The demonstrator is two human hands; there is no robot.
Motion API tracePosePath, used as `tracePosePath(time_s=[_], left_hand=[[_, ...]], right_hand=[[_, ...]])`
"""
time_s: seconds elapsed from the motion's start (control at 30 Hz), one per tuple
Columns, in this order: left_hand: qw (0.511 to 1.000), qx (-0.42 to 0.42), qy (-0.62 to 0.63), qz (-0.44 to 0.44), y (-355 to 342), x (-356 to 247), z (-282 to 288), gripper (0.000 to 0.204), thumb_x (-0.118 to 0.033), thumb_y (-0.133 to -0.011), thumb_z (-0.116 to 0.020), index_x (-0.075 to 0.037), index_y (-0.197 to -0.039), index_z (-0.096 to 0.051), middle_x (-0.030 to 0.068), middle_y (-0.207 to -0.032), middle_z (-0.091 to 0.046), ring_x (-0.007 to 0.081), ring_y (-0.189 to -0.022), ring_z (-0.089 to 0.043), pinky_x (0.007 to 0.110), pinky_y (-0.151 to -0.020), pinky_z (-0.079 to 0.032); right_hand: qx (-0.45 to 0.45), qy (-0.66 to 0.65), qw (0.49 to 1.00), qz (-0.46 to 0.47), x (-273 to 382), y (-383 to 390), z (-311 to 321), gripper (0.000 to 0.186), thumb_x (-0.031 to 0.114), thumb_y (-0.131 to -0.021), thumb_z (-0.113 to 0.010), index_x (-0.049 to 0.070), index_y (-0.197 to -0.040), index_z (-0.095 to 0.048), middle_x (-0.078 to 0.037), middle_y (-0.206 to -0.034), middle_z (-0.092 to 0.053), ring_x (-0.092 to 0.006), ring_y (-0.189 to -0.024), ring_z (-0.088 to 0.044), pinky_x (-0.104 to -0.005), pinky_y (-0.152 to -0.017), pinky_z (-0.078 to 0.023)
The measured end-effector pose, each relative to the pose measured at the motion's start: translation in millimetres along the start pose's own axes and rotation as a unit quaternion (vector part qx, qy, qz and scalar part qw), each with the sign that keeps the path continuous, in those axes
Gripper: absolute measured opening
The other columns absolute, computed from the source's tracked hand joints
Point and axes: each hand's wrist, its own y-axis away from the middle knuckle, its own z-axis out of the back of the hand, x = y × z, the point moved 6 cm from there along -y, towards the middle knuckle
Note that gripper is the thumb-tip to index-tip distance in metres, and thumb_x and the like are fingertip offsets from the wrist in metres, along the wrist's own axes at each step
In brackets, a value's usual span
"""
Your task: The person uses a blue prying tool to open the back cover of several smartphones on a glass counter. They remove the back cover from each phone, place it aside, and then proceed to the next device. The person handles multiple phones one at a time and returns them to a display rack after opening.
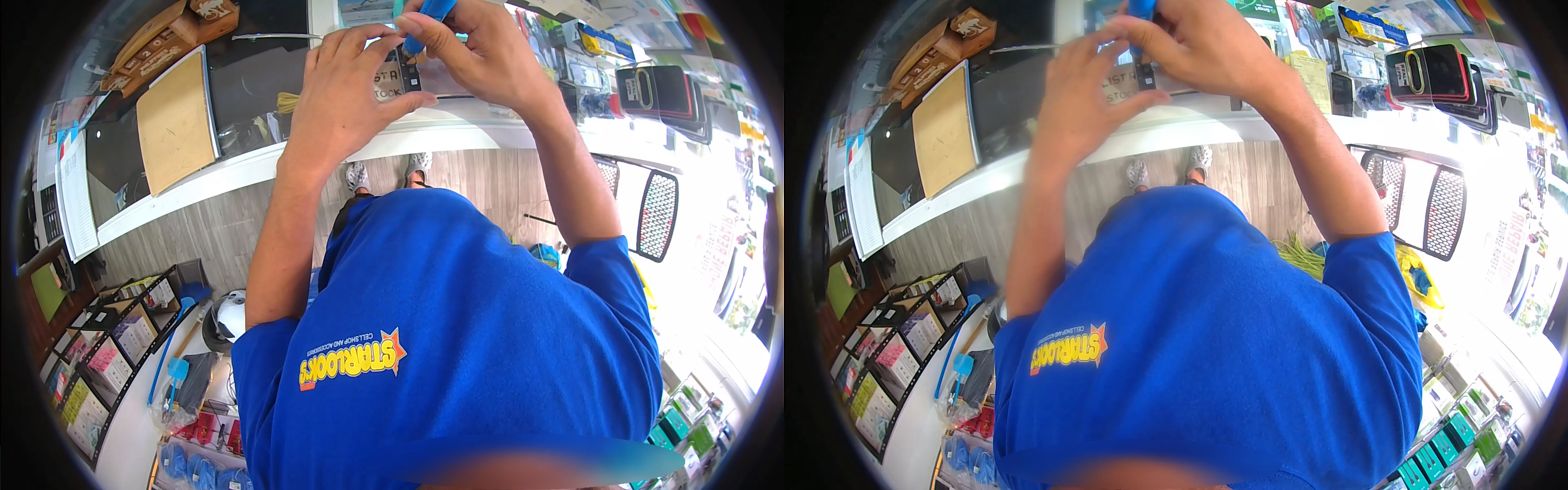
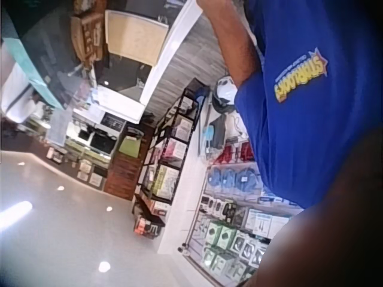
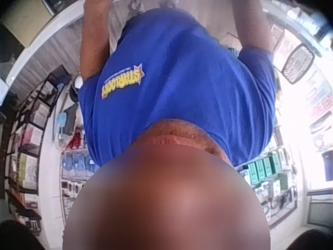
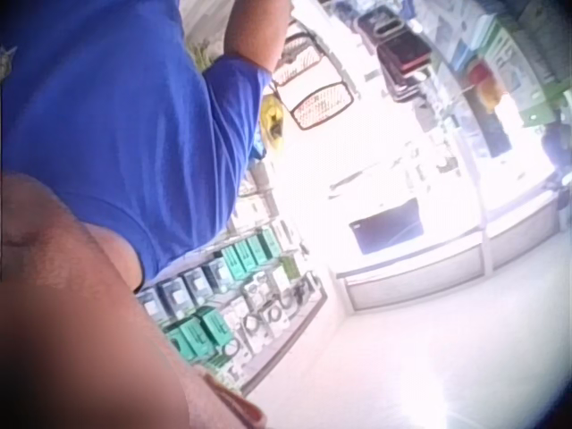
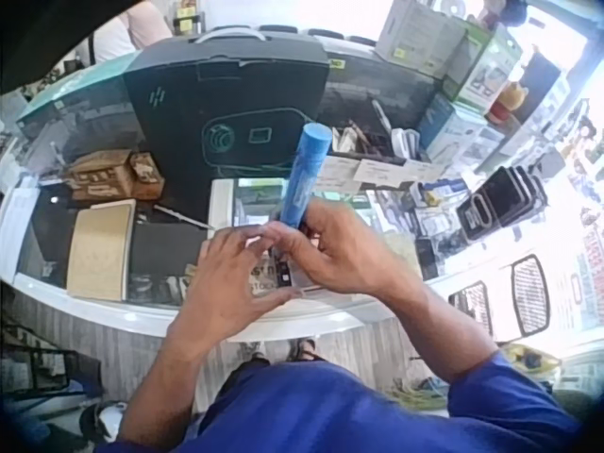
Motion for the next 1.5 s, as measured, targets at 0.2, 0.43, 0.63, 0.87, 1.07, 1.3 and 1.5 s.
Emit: tracePosePath(time_s=[0.2,0.43,0.63,0.87,1.07,1.3,1.5], left_hand=[[1.000,0.004,0.023,0.000,0.7,0.2,0.5,0.077,-0.055,-0.078,-0.087,-0.007,-0.136,-0.068,0.0114,-0.143,-0.060,0.0323,-0.136,-0.051,0.047,-0.116,-0.036],[0.996,-0.040,0.080,-0.005,-1.0,1.5,5.8,0.055,-0.038,-0.083,-0.087,-0.009,-0.126,-0.071,0.0081,-0.137,-0.064,0.0298,-0.131,-0.055,0.044,-0.113,-0.040],[0.989,-0.056,0.138,-0.005,-1.4,7.9,11.8,0.021,-0.021,-0.089,-0.081,-0.010,-0.105,-0.074,0.0069,-0.116,-0.069,0.0297,-0.118,-0.059,0.042,-0.105,-0.043],[0.992,-0.100,0.083,-0.003,0.7,12.3,10.6,0.012,-0.020,-0.092,-0.077,-0.012,-0.100,-0.075,0.0026,-0.111,-0.070,0.0289,-0.115,-0.059,0.044,-0.097,-0.042],[0.993,-0.109,0.038,0.010,3.0,18.2,6.2,0.019,-0.018,-0.096,-0.073,-0.016,-0.113,-0.078,0.0022,-0.117,-0.070,0.0279,-0.119,-0.058,0.044,-0.100,-0.042],[0.995,-0.089,0.037,0.009,4.9,14.7,6.1,0.036,-0.030,-0.092,-0.078,-0.018,-0.126,-0.074,0.0029,-0.125,-0.068,0.0276,-0.123,-0.056,0.046,-0.104,-0.040],[0.998,-0.039,0.051,-0.015,7.6,5.9,8.5,0.075,-0.048,-0.078,-0.088,-0.020,-0.142,-0.063,0.0057,-0.135,-0.066,0.0284,-0.135,-0.051,0.048,-0.114,-0.033]], right_hand=[[-0.022,-0.020,1.000,0.006,-1.7,0.8,-0.6,0.031,0.027,-0.105,-0.066,-0.002,-0.100,-0.074,-0.011,-0.078,-0.071,-0.0155,-0.071,-0.065,-0.0339,-0.065,-0.051],[-0.047,-0.078,0.996,-0.015,-1.2,4.1,4.5,0.032,0.029,-0.106,-0.067,-0.001,-0.101,-0.074,-0.007,-0.079,-0.071,-0.0120,-0.073,-0.066,-0.0308,-0.066,-0.052],[-0.068,-0.088,0.992,-0.053,-3.4,10.4,3.7,0.034,0.031,-0.105,-0.067,-0.002,-0.101,-0.074,-0.006,-0.080,-0.071,-0.0118,-0.073,-0.066,-0.0305,-0.067,-0.053],[-0.110,-0.113,0.985,-0.066,-9.3,18.4,8.3,0.035,0.032,-0.106,-0.066,-0.002,-0.103,-0.072,-0.006,-0.079,-0.071,-0.0122,-0.073,-0.065,-0.0308,-0.066,-0.052],[-0.065,-0.061,0.994,-0.058,-6.7,25.6,-0.8,0.034,0.032,-0.106,-0.066,-0.001,-0.104,-0.073,-0.011,-0.078,-0.070,-0.0167,-0.073,-0.066,-0.0344,-0.066,-0.051],[-0.063,-0.006,0.997,-0.043,-5.4,24.2,-4.4,0.035,0.033,-0.105,-0.065,-0.001,-0.105,-0.074,-0.019,-0.080,-0.071,-0.0257,-0.072,-0.067,-0.0401,-0.066,-0.051],[-0.044,-0.012,0.998,-0.033,-2.7,22.7,-5.9,0.033,0.032,-0.105,-0.066,0.000,-0.109,-0.074,-0.020,-0.081,-0.071,-0.0266,-0.072,-0.067,-0.0400,-0.067,-0.052]])
